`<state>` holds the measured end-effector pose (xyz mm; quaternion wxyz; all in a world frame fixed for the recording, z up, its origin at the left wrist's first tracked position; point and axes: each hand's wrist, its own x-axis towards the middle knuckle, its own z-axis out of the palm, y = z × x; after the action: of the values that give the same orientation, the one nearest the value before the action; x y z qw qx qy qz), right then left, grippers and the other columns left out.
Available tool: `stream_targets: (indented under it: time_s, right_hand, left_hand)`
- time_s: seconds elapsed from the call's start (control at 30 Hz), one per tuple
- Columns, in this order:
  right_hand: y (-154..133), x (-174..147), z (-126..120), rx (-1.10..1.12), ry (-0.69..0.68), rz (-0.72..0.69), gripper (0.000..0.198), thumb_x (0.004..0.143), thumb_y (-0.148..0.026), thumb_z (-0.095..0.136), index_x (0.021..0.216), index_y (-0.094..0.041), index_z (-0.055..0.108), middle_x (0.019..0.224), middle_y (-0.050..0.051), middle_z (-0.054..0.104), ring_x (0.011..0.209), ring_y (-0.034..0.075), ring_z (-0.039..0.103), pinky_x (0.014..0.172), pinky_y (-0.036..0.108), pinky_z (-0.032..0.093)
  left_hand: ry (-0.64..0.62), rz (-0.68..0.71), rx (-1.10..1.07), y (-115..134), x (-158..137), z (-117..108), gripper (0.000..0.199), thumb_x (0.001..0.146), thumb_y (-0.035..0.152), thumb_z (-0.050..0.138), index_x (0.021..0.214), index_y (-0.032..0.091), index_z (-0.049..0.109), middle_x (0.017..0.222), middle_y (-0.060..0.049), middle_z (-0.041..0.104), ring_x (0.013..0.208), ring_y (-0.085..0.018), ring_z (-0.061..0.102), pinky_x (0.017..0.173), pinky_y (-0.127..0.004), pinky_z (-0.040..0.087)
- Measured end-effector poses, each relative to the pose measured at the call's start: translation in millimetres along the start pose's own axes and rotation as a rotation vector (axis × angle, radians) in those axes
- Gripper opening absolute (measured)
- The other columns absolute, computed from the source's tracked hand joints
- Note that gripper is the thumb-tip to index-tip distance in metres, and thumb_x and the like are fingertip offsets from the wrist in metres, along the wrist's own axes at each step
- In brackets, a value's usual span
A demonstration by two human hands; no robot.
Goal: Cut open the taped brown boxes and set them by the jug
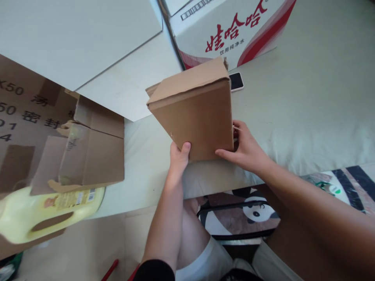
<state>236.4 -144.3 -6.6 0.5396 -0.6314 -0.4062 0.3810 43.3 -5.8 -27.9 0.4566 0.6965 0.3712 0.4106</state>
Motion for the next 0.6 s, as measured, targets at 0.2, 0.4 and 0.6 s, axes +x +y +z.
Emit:
stream_targets:
  time_s: [0.2, 0.4, 0.6]
  right_hand:
    - [-4, 1, -2, -0.005, -0.039, 0.002, 0.085, 0.07, -0.044, 0.082, 0.138, -0.024, 0.035, 0.13, 0.017, 0.063, 0.117, 0.035, 0.067, 0.091, 0.054, 0.059]
    - [-1, 1, -3, -0.063, 0.015, -0.023, 0.083, 0.071, -0.048, 0.081, 0.141, -0.024, 0.043, 0.137, 0.018, 0.059, 0.112, 0.032, 0.066, 0.086, 0.05, 0.059]
    - [-6, 2, -20, -0.316, 0.2, -0.204, 0.031, 0.088, -0.04, 0.062, 0.114, -0.023, 0.065, 0.107, 0.012, 0.066, 0.101, 0.029, 0.065, 0.085, 0.047, 0.056]
  left_hand:
    - [0.031, -0.011, -0.026, 3, 1, 2, 0.077, 0.072, 0.088, 0.064, 0.103, 0.018, 0.073, 0.102, -0.013, 0.08, 0.106, -0.029, 0.075, 0.099, -0.042, 0.059]
    - [0.013, -0.037, -0.062, 0, -1, -1, 0.076, 0.072, 0.087, 0.066, 0.102, 0.018, 0.075, 0.1, -0.013, 0.08, 0.103, -0.029, 0.076, 0.1, -0.043, 0.06]
    - [0.137, -0.109, -0.208, -2, 2, -5, 0.087, 0.071, 0.091, 0.063, 0.12, 0.019, 0.072, 0.116, -0.015, 0.078, 0.131, -0.03, 0.067, 0.114, -0.041, 0.052]
